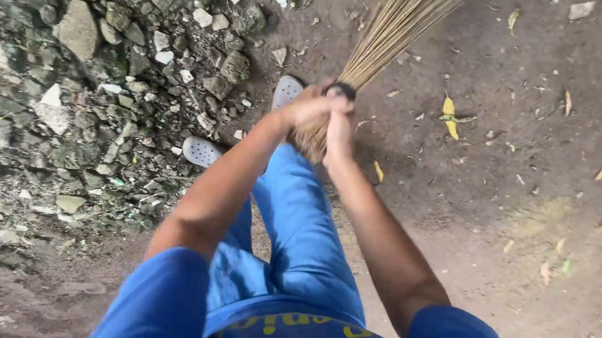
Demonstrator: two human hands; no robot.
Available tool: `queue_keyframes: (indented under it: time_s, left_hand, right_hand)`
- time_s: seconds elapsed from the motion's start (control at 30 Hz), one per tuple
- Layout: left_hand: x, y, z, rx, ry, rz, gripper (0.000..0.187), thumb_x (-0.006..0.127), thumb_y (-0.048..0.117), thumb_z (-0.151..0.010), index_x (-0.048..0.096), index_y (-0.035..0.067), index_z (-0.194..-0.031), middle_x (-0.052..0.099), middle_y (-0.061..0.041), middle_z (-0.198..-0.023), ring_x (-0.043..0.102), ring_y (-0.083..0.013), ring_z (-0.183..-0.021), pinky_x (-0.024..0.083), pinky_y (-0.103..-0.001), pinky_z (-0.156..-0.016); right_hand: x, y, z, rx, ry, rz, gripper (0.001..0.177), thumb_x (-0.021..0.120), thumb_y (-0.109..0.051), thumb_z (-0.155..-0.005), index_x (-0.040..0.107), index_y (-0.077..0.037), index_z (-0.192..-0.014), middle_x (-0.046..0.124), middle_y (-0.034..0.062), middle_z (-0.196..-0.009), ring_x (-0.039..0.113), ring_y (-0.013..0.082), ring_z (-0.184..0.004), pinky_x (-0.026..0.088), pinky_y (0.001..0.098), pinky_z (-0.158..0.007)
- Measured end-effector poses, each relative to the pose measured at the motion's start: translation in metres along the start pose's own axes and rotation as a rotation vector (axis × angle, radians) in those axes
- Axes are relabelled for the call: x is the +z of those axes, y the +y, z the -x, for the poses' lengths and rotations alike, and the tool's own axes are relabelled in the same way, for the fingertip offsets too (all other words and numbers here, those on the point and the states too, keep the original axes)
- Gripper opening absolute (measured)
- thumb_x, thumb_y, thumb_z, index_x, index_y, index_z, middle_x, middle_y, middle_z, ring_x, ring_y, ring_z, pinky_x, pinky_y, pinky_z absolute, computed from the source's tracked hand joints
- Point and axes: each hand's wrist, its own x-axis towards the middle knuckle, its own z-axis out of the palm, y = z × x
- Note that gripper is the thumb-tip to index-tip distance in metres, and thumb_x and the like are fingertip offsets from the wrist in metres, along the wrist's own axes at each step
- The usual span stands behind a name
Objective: The person sweeps dry leaves and dirt across the ground outdoors using a broom.
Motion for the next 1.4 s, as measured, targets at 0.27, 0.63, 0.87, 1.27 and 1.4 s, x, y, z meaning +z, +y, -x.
queue_keyframes:
  time_s: [0.27,0.63,0.87,1.27,1.4]
  left_hand:
    - [0.091,-0.042,0.037,0.017,0.448,-0.001,0.068,0.086,0.027,-0.076,0.057,-0.007,-0.127,0.067,-0.015,-0.110,0.066,-0.0220,-0.097,0.057,-0.036,-0.083]
    - [0.101,-0.105,0.051,0.138,0.336,0.069,0.086,0.090,0.030,-0.074,0.039,-0.002,-0.136,0.060,-0.017,-0.120,0.062,-0.0189,-0.108,0.055,-0.035,-0.094]
    - [0.083,-0.093,0.085,0.061,0.336,-0.008,0.075,0.082,0.030,-0.078,0.048,-0.006,-0.134,0.065,-0.015,-0.111,0.065,-0.0224,-0.099,0.055,-0.037,-0.085]
    - [0.026,-0.027,0.039,0.062,0.132,-0.144,0.077,0.084,0.032,-0.078,0.049,-0.003,-0.136,0.066,-0.014,-0.119,0.065,-0.0195,-0.107,0.054,-0.035,-0.095]
    - [0.040,0.000,0.070,0.252,0.166,-0.107,0.073,0.084,0.030,-0.083,0.046,-0.001,-0.137,0.063,-0.009,-0.117,0.062,-0.0164,-0.109,0.052,-0.034,-0.100]
  right_hand:
    - [-0.086,-0.039,0.029,0.519,-0.230,0.101,0.028,0.068,-0.035,-0.095,0.069,-0.009,-0.107,0.068,0.0036,-0.088,0.063,0.0161,-0.074,0.052,0.0338,-0.064]
    - [-0.136,0.001,0.011,0.261,-0.179,0.173,0.035,0.065,-0.033,-0.097,0.068,-0.002,-0.114,0.070,0.0085,-0.099,0.066,0.0204,-0.088,0.056,0.0362,-0.077]
    - [-0.135,0.065,0.030,0.003,-0.026,0.727,0.035,0.067,-0.035,-0.098,0.072,-0.003,-0.108,0.070,0.0033,-0.093,0.065,0.0142,-0.086,0.052,0.0333,-0.072]
    - [-0.049,0.015,0.017,0.020,-0.104,0.257,0.040,0.067,-0.042,-0.100,0.067,-0.004,-0.113,0.069,0.0069,-0.097,0.064,0.0149,-0.083,0.052,0.0319,-0.068]
    - [-0.037,0.015,0.026,-0.170,-0.044,0.422,0.041,0.072,-0.043,-0.090,0.069,-0.008,-0.111,0.072,0.0077,-0.102,0.068,0.0162,-0.090,0.056,0.0353,-0.075]
